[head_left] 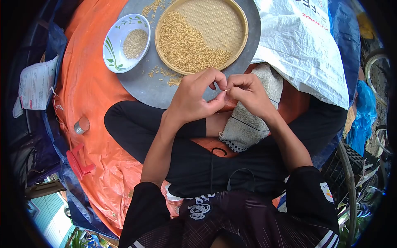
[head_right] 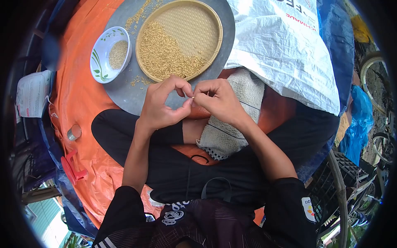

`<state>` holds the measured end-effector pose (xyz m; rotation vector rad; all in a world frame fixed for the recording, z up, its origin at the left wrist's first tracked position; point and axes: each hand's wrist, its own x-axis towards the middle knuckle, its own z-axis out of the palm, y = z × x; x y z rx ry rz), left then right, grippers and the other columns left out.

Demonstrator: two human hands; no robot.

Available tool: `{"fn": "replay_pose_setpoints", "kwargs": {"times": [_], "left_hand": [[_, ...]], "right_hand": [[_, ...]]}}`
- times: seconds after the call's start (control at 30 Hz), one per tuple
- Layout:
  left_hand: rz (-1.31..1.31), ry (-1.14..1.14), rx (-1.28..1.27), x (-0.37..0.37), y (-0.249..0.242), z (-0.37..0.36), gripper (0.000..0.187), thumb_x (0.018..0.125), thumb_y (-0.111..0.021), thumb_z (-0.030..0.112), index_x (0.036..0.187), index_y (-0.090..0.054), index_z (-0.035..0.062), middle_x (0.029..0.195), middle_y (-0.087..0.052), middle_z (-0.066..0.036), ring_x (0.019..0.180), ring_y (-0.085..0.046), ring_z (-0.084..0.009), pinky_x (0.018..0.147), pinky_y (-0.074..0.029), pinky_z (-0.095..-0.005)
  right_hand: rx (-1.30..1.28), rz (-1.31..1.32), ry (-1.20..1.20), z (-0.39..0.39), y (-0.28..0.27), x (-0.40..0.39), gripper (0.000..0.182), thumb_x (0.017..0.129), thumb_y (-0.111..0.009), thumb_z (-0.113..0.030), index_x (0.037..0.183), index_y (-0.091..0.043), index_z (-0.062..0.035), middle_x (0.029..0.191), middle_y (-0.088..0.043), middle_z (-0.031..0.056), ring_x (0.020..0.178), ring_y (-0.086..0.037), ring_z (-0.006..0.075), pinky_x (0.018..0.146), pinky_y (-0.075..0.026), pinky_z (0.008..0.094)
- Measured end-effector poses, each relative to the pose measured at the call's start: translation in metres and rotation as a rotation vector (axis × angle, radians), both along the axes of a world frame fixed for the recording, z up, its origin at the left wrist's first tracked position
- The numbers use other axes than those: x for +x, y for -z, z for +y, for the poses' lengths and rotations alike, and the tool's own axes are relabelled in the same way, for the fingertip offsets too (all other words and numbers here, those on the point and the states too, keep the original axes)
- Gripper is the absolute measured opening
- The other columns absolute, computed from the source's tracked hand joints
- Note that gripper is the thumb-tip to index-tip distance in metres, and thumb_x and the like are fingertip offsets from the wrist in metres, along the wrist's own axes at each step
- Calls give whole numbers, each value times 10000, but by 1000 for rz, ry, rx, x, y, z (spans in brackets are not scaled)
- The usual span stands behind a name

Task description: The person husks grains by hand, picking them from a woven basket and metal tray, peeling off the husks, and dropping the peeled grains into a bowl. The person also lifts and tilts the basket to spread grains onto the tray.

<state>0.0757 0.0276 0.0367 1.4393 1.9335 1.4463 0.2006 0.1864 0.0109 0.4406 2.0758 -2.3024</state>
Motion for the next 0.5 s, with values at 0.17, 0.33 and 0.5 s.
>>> {"fn": "replay_pose_setpoints", "kwargs": {"times": [0.17,0.33,0.5], "left_hand": [[-21,-8,-11,0,2,0,246,726,-733,-30,946,-644,35,853,-718,-59,771,-712,-179,705,-564,-304],[-6,-59,6,-3,2,0,244,750,-719,-14,958,-613,55,837,-692,-49,758,-705,-209,704,-562,-323],[109,-453,2,-44,-2,-22,218,803,-722,1,992,-623,45,866,-716,-43,785,-708,-169,712,-559,-303]], "right_hand": [[174,43,13,-2,1,-1,193,799,-631,-154,774,-646,37,639,-558,67,588,-492,101,557,-382,307],[269,62,57,-3,-1,-2,192,794,-638,-153,771,-655,37,669,-602,81,575,-514,129,553,-399,319],[354,31,54,-3,-7,-2,160,793,-633,-122,783,-686,29,707,-646,82,579,-542,130,552,-412,305]]}}
